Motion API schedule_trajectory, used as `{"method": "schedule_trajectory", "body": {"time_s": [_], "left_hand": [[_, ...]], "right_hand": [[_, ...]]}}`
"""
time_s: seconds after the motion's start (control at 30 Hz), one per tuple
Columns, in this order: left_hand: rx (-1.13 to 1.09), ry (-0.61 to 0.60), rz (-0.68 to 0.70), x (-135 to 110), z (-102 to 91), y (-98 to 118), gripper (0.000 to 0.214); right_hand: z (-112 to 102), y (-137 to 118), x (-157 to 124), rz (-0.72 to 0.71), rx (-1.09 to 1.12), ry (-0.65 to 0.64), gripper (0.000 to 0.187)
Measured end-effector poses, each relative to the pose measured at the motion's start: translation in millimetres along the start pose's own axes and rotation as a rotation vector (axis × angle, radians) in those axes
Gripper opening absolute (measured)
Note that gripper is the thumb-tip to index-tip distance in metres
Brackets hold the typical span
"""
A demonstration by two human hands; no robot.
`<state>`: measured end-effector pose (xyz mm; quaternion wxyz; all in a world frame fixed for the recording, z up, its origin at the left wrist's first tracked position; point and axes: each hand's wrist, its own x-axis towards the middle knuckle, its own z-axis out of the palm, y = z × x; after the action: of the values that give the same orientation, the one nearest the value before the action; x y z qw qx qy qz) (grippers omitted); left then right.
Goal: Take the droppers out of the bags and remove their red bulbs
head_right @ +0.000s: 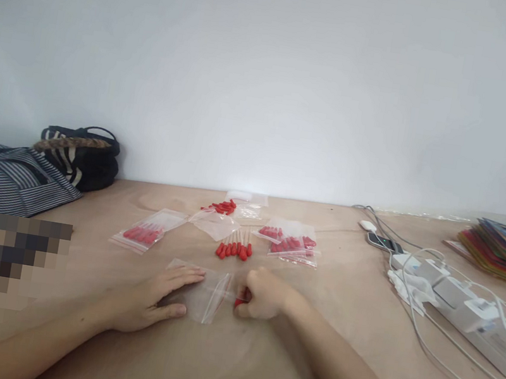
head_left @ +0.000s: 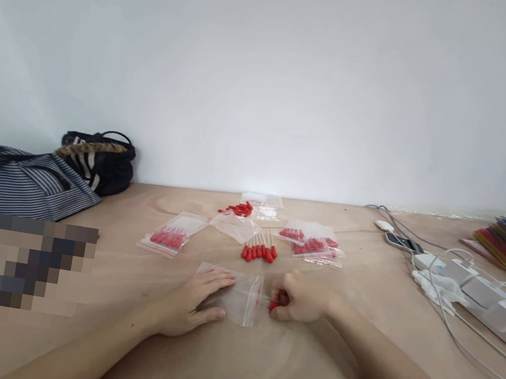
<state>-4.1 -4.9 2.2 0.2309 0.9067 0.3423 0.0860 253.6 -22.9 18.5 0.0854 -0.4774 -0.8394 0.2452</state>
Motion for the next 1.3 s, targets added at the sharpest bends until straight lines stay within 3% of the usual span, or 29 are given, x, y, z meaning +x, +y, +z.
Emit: {"method": "schedule_trajectory", "body": {"time_s": [0.1, 0.23, 0.3, 0.4, 0.47, 0.63, 0.77, 0.83, 0.93, 1.03, 1.2, 1.3], "left_hand": [[-0.006, 0.016, 0.009, -1, 0.0, 0, 0.047], [0.027, 0.081, -0.051, -2, -2.5, 0, 0.037], [0.06, 0.124, -0.089, 0, -5.4, -1, 0.035], [0.084, 0.186, -0.117, 7, -11.4, -7, 0.03], [0.051, 0.208, -0.15, 14, -15.4, -14, 0.031], [-0.157, 0.1, -0.385, 26, -24.9, -30, 0.053], [-0.241, 0.062, -0.403, 25, -37.3, -31, 0.024], [-0.343, 0.124, -0.419, 26, -44.8, -31, 0.028], [-0.535, 0.39, -0.526, 36, -54.1, -37, 0.034], [-0.51, 0.615, -0.627, 59, -59.4, -49, 0.033], [-0.314, 0.672, -0.777, 106, -64.1, -60, 0.027], [-0.175, 0.64, -0.859, 123, -67.5, -60, 0.054]], "right_hand": [[-16, 19, -10, 0.103, 0.058, -0.084, 0.002], [-33, 47, -16, 0.246, 0.35, -0.221, 0.009], [-36, 55, -10, 0.276, 0.468, -0.1, 0.016], [-33, 60, 11, 0.399, 0.466, 0.217, 0.026], [-27, 60, 30, 0.461, 0.429, 0.299, 0.028], [-15, 57, 68, 0.532, 0.323, 0.385, 0.029], [-11, 55, 77, 0.515, 0.196, 0.449, 0.031], [-10, 55, 77, 0.498, 0.139, 0.476, 0.03], [-7, 55, 75, 0.475, 0.063, 0.532, 0.018], [-3, 51, 72, 0.443, 0.001, 0.598, 0.009], [8, 34, 55, 0.366, -0.051, 0.652, 0.016], [16, 25, 41, 0.332, -0.113, 0.676, 0.018]]}}
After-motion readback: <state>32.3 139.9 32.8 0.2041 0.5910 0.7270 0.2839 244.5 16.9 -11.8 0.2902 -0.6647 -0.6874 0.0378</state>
